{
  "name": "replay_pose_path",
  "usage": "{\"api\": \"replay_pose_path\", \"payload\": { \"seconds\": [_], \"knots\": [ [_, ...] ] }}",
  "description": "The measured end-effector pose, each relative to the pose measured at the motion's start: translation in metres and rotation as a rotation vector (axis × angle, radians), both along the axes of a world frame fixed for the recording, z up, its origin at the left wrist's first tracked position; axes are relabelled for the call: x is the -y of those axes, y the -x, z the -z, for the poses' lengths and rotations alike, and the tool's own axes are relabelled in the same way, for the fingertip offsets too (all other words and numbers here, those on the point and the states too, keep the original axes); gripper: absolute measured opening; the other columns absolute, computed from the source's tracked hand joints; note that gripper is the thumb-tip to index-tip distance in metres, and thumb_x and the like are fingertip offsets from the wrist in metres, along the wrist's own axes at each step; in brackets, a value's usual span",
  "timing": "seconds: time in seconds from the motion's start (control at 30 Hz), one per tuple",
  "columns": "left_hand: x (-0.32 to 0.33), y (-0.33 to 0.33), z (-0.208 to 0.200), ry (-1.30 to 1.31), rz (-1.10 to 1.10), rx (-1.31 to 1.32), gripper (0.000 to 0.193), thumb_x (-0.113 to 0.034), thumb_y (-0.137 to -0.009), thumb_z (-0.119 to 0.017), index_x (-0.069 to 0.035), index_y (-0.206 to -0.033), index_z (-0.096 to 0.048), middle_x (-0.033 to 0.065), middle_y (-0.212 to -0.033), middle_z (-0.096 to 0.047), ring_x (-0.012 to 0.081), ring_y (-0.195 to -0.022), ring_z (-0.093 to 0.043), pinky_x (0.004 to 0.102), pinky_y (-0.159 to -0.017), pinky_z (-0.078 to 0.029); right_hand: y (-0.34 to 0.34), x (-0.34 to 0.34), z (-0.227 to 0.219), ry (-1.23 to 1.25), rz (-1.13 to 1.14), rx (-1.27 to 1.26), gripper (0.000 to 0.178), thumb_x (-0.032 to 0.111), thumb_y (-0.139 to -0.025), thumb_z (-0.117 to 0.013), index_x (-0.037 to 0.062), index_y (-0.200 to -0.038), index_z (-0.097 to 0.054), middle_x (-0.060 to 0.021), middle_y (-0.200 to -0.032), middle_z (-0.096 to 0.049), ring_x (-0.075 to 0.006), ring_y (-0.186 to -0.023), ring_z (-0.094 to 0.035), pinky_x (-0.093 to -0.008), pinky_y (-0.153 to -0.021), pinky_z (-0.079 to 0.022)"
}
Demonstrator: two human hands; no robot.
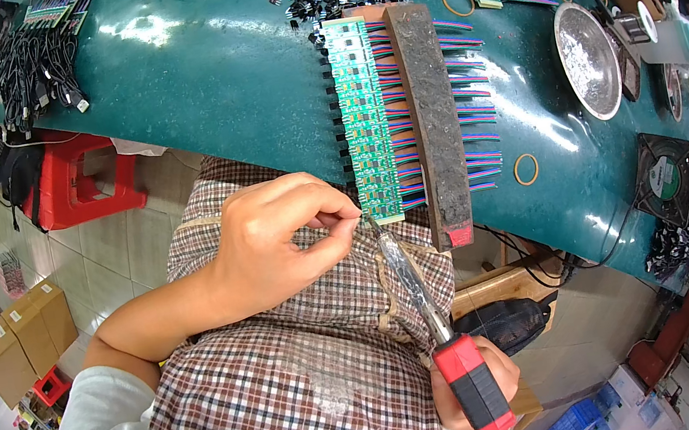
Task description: The person solders electronic components onto circuit boards using a soldering iron, then positions and solders USB cables to the boards.
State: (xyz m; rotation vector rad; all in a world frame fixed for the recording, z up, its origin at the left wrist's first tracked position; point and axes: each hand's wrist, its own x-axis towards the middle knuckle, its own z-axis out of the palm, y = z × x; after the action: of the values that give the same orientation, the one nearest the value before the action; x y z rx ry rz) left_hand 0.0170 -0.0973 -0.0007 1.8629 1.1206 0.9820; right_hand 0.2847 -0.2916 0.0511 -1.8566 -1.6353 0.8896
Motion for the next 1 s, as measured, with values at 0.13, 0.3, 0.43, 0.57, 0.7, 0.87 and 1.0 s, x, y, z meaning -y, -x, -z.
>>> {"api": "replay_pose_path", "payload": {
  "seconds": [0.13, 0.3, 0.43, 0.57, 0.7, 0.87, 1.0],
  "knots": [
    [-0.001, 0.001, 0.0, 0.008, -0.003, 0.01, 0.012, 0.002, -0.081, -0.083, -0.002, -0.089, -0.076, 0.0091, -0.088, -0.077, 0.0178, -0.074, -0.077, 0.0281, -0.064, -0.062, -0.002, 0.0, -0.006, 0.086, 0.08, -0.056, 0.014, -0.001, -0.072, -0.077, 0.0007, -0.083, -0.069, -0.0137, -0.076, -0.066, -0.0308, -0.063, -0.067, -0.0365, -0.062, -0.055],
    [-0.003, 0.0, 0.0, 0.002, -0.005, 0.01, 0.012, 0.002, -0.081, -0.083, -0.003, -0.089, -0.076, 0.0088, -0.087, -0.077, 0.0178, -0.074, -0.077, 0.0281, -0.064, -0.062, 0.007, -0.01, -0.015, 0.047, 0.167, -0.055, 0.012, 0.012, -0.092, -0.068, 0.0011, -0.093, -0.064, -0.0104, -0.082, -0.063, -0.0186, -0.066, -0.057, -0.0313, -0.065, -0.047],
    [-0.003, 0.0, -0.003, 0.009, -0.009, -0.001, 0.011, 0.0, -0.082, -0.083, -0.003, -0.089, -0.076, 0.0084, -0.086, -0.077, 0.018, -0.073, -0.077, 0.0286, -0.063, -0.062, 0.005, -0.026, -0.004, -0.121, 0.302, -0.213, 0.018, 0.017, -0.103, -0.064, -0.0001, -0.105, -0.058, -0.01, -0.087, -0.058, -0.0098, -0.061, -0.047, -0.0252, -0.054, -0.04],
    [-0.002, 0.001, -0.003, -0.001, 0.0, -0.013, 0.01, -0.002, -0.083, -0.084, -0.003, -0.089, -0.077, 0.0084, -0.086, -0.077, 0.0184, -0.073, -0.077, 0.029, -0.063, -0.061, -0.013, -0.071, 0.003, -0.563, 0.353, -0.236, 0.017, 0.008, -0.104, -0.063, -0.002, -0.117, -0.057, -0.0119, -0.092, -0.059, -0.0082, -0.057, -0.045, -0.0229, -0.052, -0.039],
    [-0.003, 0.008, -0.008, 0.006, 0.031, -0.044, 0.011, -0.004, -0.083, -0.086, -0.004, -0.091, -0.078, 0.0079, -0.085, -0.077, 0.0198, -0.072, -0.075, 0.031, -0.062, -0.06, -0.039, -0.117, -0.007, -0.769, 0.308, -0.225, 0.02, 0.005, -0.107, -0.062, -0.0042, -0.124, -0.062, -0.0073, -0.09, -0.065, -0.0042, -0.055, -0.042, -0.0231, -0.053, -0.038],
    [-0.024, 0.024, -0.018, -0.065, -0.021, -0.08, 0.012, -0.004, -0.085, -0.085, -0.006, -0.095, -0.079, 0.0078, -0.083, -0.076, 0.0199, -0.07, -0.074, 0.032, -0.06, -0.058, -0.047, -0.155, 0.005, -0.488, 0.682, -0.086, 0.029, 0.01, -0.105, -0.069, -0.0029, -0.131, -0.065, -0.0046, -0.089, -0.066, -0.0032, -0.057, -0.044, -0.023, -0.053, -0.037],
    [-0.062, 0.048, -0.025, -0.153, -0.153, -0.231, 0.01, -0.006, -0.089, -0.081, -0.005, -0.099, -0.079, 0.0106, -0.086, -0.075, 0.0245, -0.069, -0.072, 0.0369, -0.061, -0.055, -0.043, -0.143, 0.012, -0.585, 0.64, -0.145, 0.028, 0.008, -0.106, -0.067, -0.0038, -0.132, -0.064, -0.0048, -0.091, -0.066, -0.0032, -0.057, -0.043, -0.0234, -0.054, -0.037]
  ]
}}
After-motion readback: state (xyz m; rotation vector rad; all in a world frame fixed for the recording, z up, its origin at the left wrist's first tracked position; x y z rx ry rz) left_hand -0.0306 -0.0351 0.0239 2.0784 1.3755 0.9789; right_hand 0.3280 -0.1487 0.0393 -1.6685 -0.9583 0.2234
